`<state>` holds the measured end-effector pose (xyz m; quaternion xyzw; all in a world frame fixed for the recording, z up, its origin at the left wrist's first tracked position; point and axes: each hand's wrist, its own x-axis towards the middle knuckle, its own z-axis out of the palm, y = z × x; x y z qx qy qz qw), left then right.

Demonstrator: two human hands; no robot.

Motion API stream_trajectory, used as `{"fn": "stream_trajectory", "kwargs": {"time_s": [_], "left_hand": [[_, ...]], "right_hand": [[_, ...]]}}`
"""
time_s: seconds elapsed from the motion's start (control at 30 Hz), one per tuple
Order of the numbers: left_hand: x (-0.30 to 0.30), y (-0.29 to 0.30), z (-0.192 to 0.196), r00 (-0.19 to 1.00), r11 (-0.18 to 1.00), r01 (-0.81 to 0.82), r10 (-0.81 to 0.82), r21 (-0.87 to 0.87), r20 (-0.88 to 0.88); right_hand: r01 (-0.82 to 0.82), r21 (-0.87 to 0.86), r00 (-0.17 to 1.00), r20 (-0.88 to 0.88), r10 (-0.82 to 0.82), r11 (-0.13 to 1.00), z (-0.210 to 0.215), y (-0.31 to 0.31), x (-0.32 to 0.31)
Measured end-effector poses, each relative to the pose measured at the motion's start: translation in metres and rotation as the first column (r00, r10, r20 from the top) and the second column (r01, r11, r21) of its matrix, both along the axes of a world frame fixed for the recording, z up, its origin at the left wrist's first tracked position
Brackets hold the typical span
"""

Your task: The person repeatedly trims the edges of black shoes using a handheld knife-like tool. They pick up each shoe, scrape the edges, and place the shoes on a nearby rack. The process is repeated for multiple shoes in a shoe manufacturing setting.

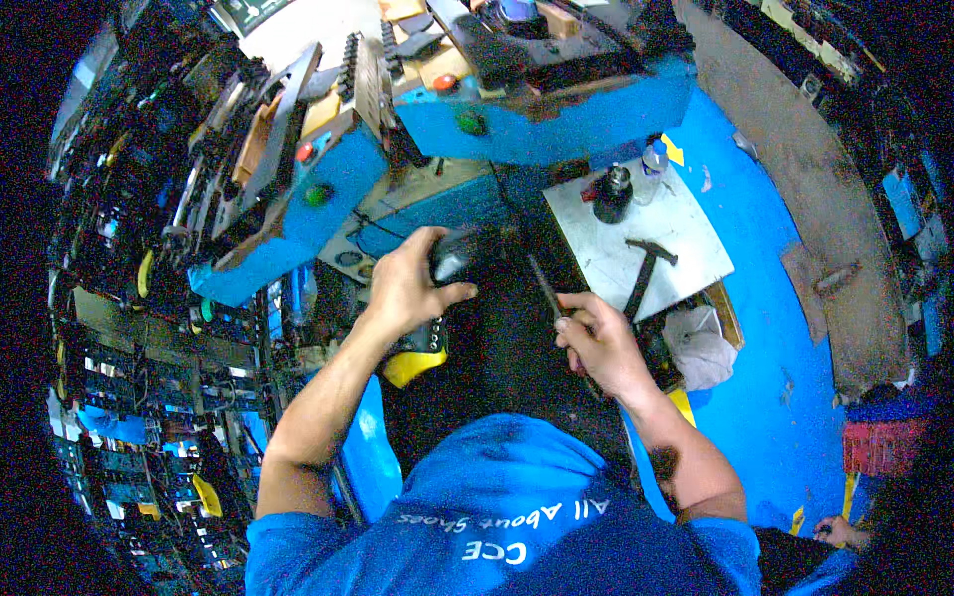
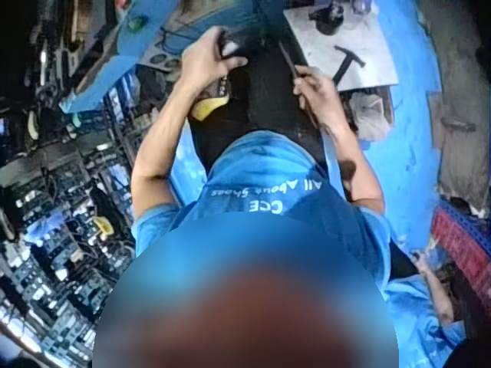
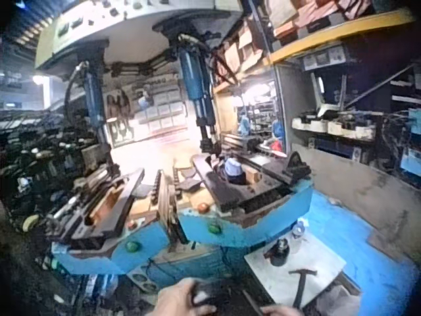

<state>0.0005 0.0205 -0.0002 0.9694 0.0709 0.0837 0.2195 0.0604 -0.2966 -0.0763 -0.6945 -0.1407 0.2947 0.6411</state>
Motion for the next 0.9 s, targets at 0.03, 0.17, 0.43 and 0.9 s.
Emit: {"fn": "stream_trajectory", "kwargs": {"time_s": [0.03, 0.17, 0.43, 0.9], "left_hand": [[-0.007, 0.009, 0.005, 0.988, 0.993, -0.063, 0.075, -0.098, 0.133], [-0.068, 0.049, 0.008, 0.853, 0.709, 0.14, 0.268, -0.692, 0.448], [-0.187, 0.057, -0.098, 0.908, 0.845, -0.294, 0.393, -0.447, 0.147], [-0.128, 0.02, -0.049, 0.983, 0.986, -0.162, 0.157, 0.042, 0.099]], "right_hand": [[0.037, 0.054, 0.999, -0.01, -0.037, 0.998, 0.001, -0.004, 0.006], [0.119, -0.008, 0.992, 0.036, -0.119, 0.993, 0.007, -0.017, 0.024], [-0.058, -0.208, 0.977, 0.19, 0.099, 0.976, -0.001, -0.008, 0.007], [-0.156, -0.7, 0.172, 0.675, 0.717, 0.697, 0.083, 0.07, 0.006]]}}
